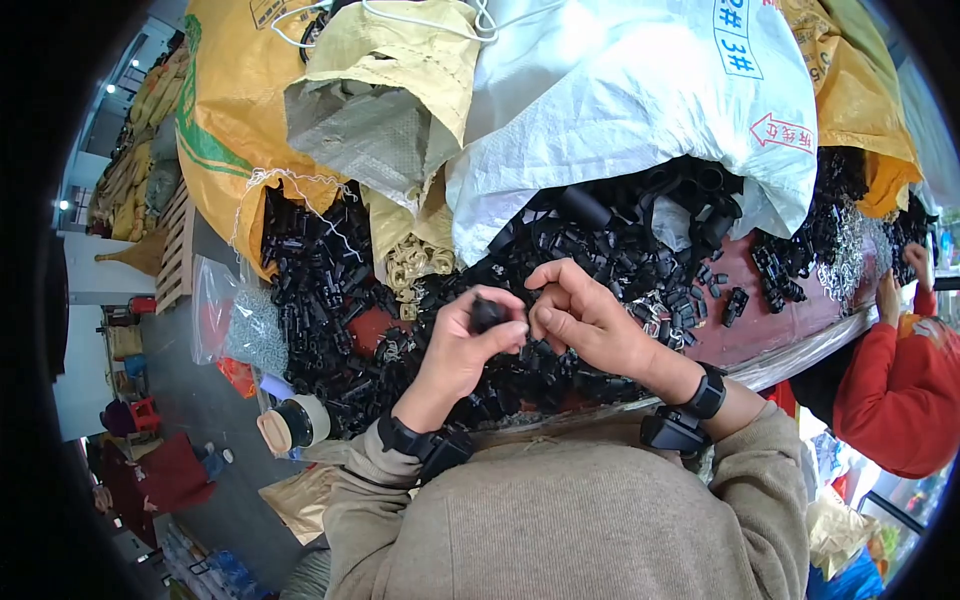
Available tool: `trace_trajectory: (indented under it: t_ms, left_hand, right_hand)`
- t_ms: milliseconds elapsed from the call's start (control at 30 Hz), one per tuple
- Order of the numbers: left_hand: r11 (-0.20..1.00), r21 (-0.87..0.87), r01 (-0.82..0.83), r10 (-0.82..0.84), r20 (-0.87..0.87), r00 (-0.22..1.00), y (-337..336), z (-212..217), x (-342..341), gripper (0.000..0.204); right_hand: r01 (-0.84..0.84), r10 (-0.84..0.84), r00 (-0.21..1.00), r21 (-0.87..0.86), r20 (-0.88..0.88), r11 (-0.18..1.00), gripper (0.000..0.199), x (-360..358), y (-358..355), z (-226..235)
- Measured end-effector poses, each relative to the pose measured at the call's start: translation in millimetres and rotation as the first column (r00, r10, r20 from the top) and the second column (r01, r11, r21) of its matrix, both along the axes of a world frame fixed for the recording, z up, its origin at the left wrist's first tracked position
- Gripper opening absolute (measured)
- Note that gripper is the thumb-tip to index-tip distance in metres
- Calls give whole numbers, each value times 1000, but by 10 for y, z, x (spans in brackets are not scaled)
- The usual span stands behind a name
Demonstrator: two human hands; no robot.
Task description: The person picks up a black plastic component and a small white part, fits the white part into the component, and then inserts the assembly into a larger black housing before setting it back down.
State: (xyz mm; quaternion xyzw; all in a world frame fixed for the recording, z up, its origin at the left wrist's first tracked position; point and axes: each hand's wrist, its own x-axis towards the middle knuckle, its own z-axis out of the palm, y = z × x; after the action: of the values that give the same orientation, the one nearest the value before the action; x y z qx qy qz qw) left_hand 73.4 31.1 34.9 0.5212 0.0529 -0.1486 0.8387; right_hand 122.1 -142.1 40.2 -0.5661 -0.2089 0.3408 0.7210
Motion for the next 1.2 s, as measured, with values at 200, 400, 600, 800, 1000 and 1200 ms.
trace_trajectory:
  t_ms: [200,400,600,800,1000,1200]
  left_hand:
    - [898,435,-74,-71,308,949,-91,-1,-3,10]
    - [984,179,-23,3,108,994,-102,15,-36,9]
    - [978,-208,2,-45,-203,978,-75,-23,-102,15]
    - [797,-604,5,-173,-220,960,-78,77,-53,27]
    - [925,-379,-10,-91,-248,964,-74,43,-48,31]
    - [978,-200,60,-93,-156,983,-85,-148,-145,23]
  right_hand:
    - [-28,27,999,-26,-34,999,24,6,2,22]
    - [18,-17,998,9,-63,1000,15,-56,27,75]
    - [212,30,730,-269,682,940,7,-123,17,133]
    - [260,-7,607,-191,795,947,12,-41,-36,143]
    - [309,68,379,-195,923,931,17,53,18,299]
    - [345,120,260,-208,958,915,15,-50,181,280]
